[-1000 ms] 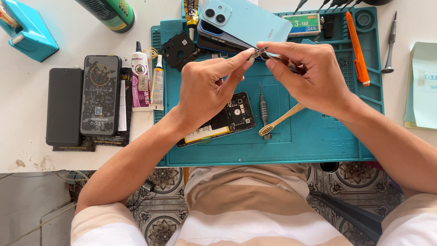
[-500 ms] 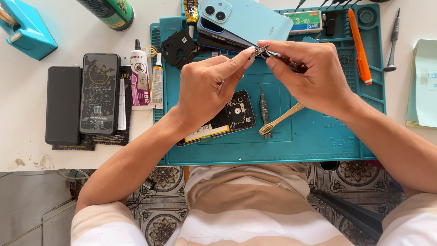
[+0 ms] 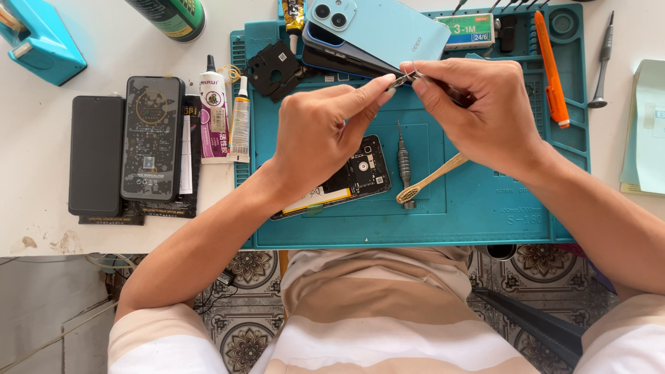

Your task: The person uses a spudger to pry and lift a black adhesive strip from the back of a disassembled smartphone. They then use tweezers to peel and remove the strip from the phone chassis.

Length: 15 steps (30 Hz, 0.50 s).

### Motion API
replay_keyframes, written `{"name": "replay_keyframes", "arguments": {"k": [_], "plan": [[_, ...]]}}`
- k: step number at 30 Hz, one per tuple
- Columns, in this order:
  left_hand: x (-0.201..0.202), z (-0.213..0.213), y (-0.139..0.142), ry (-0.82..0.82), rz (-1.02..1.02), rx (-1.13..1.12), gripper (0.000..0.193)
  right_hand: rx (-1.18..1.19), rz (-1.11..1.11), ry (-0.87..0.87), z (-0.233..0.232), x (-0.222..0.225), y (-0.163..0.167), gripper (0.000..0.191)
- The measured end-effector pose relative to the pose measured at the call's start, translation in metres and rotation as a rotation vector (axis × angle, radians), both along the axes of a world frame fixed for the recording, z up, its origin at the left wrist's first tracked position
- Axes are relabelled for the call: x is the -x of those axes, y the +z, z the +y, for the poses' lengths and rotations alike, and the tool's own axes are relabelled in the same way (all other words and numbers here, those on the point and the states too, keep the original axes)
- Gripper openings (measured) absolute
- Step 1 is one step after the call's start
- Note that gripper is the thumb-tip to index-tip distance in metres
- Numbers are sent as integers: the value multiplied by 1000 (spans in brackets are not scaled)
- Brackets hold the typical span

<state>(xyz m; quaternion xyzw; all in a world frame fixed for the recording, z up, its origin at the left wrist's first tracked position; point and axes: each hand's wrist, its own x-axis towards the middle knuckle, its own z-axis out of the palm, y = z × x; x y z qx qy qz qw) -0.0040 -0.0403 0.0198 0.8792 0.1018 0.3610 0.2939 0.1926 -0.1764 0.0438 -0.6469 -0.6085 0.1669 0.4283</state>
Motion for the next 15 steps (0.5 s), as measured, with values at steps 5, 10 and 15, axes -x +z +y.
{"name": "replay_keyframes", "arguments": {"k": [5,10,15], "plan": [[-1,3,2,6,36,61,23,13,14,11,1,1,-1,26],[-2,4,2,15,35,71,22,31,-9,7,1,2,1,29],[-1,3,2,11,18,75,23,53,-15,-13,1,3,4,32]]}}
